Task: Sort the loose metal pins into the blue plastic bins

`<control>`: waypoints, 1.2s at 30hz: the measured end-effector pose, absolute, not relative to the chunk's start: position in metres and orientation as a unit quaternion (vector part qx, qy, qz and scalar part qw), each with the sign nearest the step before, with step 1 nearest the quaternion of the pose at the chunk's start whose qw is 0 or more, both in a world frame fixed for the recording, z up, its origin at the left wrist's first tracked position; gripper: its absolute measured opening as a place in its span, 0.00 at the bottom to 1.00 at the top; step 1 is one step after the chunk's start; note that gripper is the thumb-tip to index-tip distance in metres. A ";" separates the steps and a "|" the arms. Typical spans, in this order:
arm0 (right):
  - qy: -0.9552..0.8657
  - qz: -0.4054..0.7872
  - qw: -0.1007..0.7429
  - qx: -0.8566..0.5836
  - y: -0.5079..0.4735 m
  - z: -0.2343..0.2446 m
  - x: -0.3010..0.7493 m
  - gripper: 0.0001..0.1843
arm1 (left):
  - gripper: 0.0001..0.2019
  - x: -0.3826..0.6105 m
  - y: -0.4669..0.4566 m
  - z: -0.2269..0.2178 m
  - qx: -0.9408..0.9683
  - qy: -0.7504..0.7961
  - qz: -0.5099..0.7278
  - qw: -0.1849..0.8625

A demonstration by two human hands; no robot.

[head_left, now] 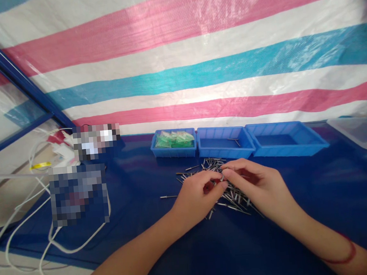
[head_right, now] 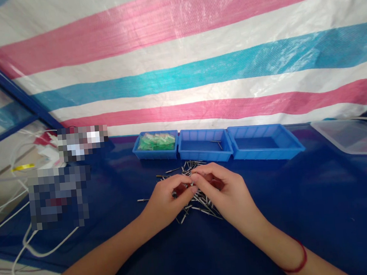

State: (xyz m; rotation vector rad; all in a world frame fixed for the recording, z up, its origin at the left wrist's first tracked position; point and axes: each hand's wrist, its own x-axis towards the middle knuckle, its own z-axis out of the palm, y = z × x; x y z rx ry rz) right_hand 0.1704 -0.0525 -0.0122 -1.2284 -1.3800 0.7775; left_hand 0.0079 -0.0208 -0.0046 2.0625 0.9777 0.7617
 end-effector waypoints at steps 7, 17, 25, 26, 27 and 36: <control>-0.686 0.269 0.492 -0.464 -0.055 -0.005 0.174 0.08 | 0.12 0.007 -0.019 -0.005 0.790 0.378 0.301 0.378; -0.729 0.219 0.421 -0.494 -0.046 -0.006 0.183 0.11 | 0.10 -0.002 -0.011 0.003 0.739 0.410 0.346 0.407; -0.419 0.433 0.583 -0.545 -0.012 -0.010 0.203 0.18 | 0.16 -0.016 0.011 0.001 0.754 0.454 0.344 0.326; -0.397 0.457 0.596 -0.528 -0.009 -0.009 0.206 0.18 | 0.15 -0.019 0.015 0.000 0.771 0.457 0.329 0.298; -0.383 0.474 0.603 -0.514 -0.007 -0.009 0.209 0.18 | 0.14 -0.021 0.019 -0.002 0.790 0.456 0.310 0.269; -0.395 0.504 0.558 -0.528 -0.019 -0.013 0.206 0.19 | 0.13 -0.029 0.035 -0.010 0.887 0.416 0.139 0.144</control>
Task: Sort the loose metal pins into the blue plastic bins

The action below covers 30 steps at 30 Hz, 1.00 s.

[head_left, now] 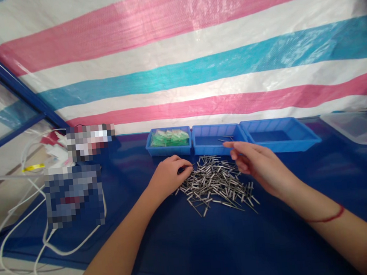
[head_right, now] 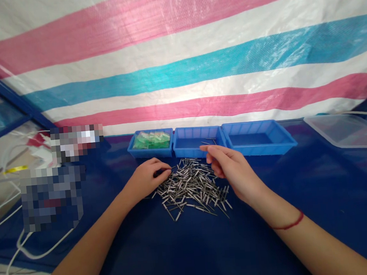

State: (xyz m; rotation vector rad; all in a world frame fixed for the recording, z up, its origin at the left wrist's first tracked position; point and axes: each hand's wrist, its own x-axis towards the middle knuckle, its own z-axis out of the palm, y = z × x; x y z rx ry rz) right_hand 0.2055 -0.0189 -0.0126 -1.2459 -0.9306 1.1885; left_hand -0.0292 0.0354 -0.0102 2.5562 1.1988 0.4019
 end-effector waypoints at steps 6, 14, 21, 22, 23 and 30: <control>-0.428 0.494 0.531 -0.540 -0.026 -0.011 0.196 0.17 | 0.14 -0.020 0.028 -0.008 0.897 0.431 0.077 0.065; -0.442 0.496 0.520 -0.537 -0.030 -0.011 0.191 0.15 | 0.11 -0.019 0.029 0.000 0.877 0.476 0.026 0.061; -0.444 0.498 0.512 -0.541 -0.033 -0.008 0.186 0.15 | 0.14 -0.021 0.024 0.005 0.875 0.483 0.012 0.033; -0.446 0.497 0.511 -0.541 -0.033 -0.008 0.186 0.16 | 0.14 -0.022 0.024 0.006 0.875 0.482 0.009 0.035; -0.448 0.497 0.509 -0.542 -0.033 -0.009 0.186 0.16 | 0.13 -0.022 0.024 0.006 0.876 0.480 0.007 0.039; -0.451 0.504 0.493 -0.547 -0.033 -0.011 0.186 0.16 | 0.14 -0.022 0.023 0.003 0.879 0.474 -0.003 0.044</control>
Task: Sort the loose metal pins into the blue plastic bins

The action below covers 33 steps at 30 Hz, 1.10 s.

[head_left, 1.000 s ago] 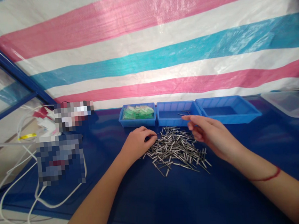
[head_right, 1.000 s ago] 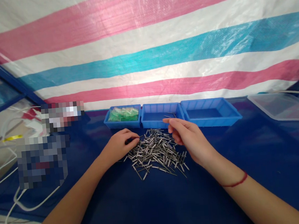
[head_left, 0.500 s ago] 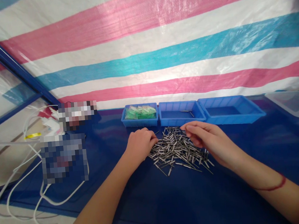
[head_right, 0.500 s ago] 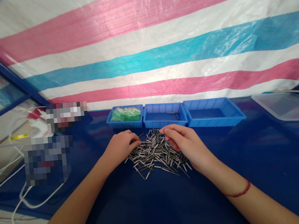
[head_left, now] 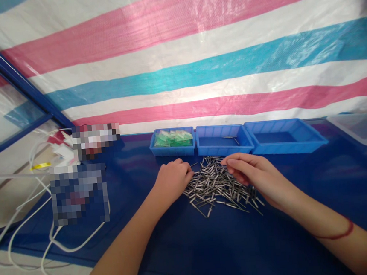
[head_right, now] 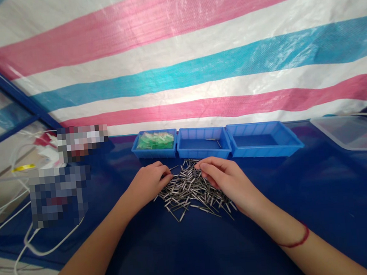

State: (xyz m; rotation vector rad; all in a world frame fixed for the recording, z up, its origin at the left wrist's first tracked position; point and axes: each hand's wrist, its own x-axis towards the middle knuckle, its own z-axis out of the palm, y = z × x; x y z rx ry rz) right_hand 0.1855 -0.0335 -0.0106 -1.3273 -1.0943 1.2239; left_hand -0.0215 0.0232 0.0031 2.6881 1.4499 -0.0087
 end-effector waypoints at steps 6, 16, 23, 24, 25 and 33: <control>-0.454 0.510 0.480 -0.551 -0.035 -0.010 0.186 0.15 | 0.14 -0.017 0.020 0.000 0.880 0.476 -0.004 0.009; -0.463 0.513 0.473 -0.547 -0.037 -0.004 0.185 0.14 | 0.10 -0.016 0.022 -0.003 0.884 0.467 0.028 -0.023; -0.467 0.528 0.464 -0.536 -0.034 -0.008 0.187 0.13 | 0.13 -0.018 0.026 -0.001 0.888 0.459 0.020 0.024; -0.466 0.530 0.464 -0.536 -0.033 -0.008 0.187 0.13 | 0.13 -0.017 0.027 0.000 0.888 0.459 0.018 0.031; -0.465 0.531 0.464 -0.536 -0.033 -0.008 0.187 0.13 | 0.14 -0.017 0.027 0.001 0.888 0.459 0.017 0.039; -0.469 0.525 0.459 -0.541 -0.034 -0.008 0.186 0.14 | 0.12 -0.016 0.029 0.000 0.890 0.451 0.030 0.067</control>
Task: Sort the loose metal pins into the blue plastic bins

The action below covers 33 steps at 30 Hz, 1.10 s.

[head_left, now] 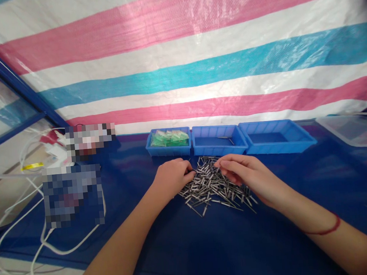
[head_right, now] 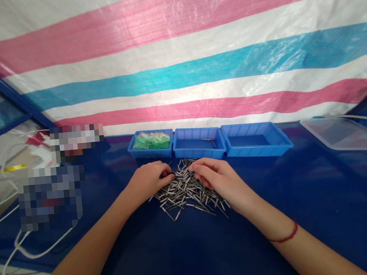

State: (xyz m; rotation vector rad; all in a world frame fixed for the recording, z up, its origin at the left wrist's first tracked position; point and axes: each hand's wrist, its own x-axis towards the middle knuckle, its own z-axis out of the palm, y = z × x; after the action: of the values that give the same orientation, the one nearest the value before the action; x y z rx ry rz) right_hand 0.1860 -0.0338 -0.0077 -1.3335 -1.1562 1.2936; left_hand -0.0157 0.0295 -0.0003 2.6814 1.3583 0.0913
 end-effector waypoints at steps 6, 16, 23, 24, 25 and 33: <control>-0.472 0.528 0.455 -0.539 -0.033 -0.009 0.186 0.14 | 0.11 -0.012 0.024 0.004 0.904 0.425 0.011 0.042; -0.479 0.526 0.449 -0.541 -0.035 -0.008 0.186 0.13 | 0.12 -0.008 0.022 0.007 0.900 0.435 -0.014 0.018; -0.481 0.521 0.448 -0.545 -0.034 -0.007 0.183 0.14 | 0.13 -0.004 0.021 -0.001 0.893 0.449 -0.007 0.011; -0.482 0.519 0.448 -0.545 -0.034 -0.007 0.183 0.14 | 0.13 -0.005 0.021 -0.002 0.892 0.451 -0.006 0.008; -0.484 0.517 0.449 -0.545 -0.034 -0.006 0.182 0.14 | 0.14 -0.005 0.022 -0.003 0.891 0.454 -0.002 0.006; -0.570 0.432 0.431 -0.550 -0.040 -0.006 0.176 0.15 | 0.14 -0.007 0.016 0.006 0.831 0.464 0.254 0.173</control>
State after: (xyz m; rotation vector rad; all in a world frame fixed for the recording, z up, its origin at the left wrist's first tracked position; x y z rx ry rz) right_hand 0.1756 -0.0405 -0.0060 -1.3730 -1.4218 1.0781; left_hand -0.0074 0.0158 0.0064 2.3568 1.3176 0.7211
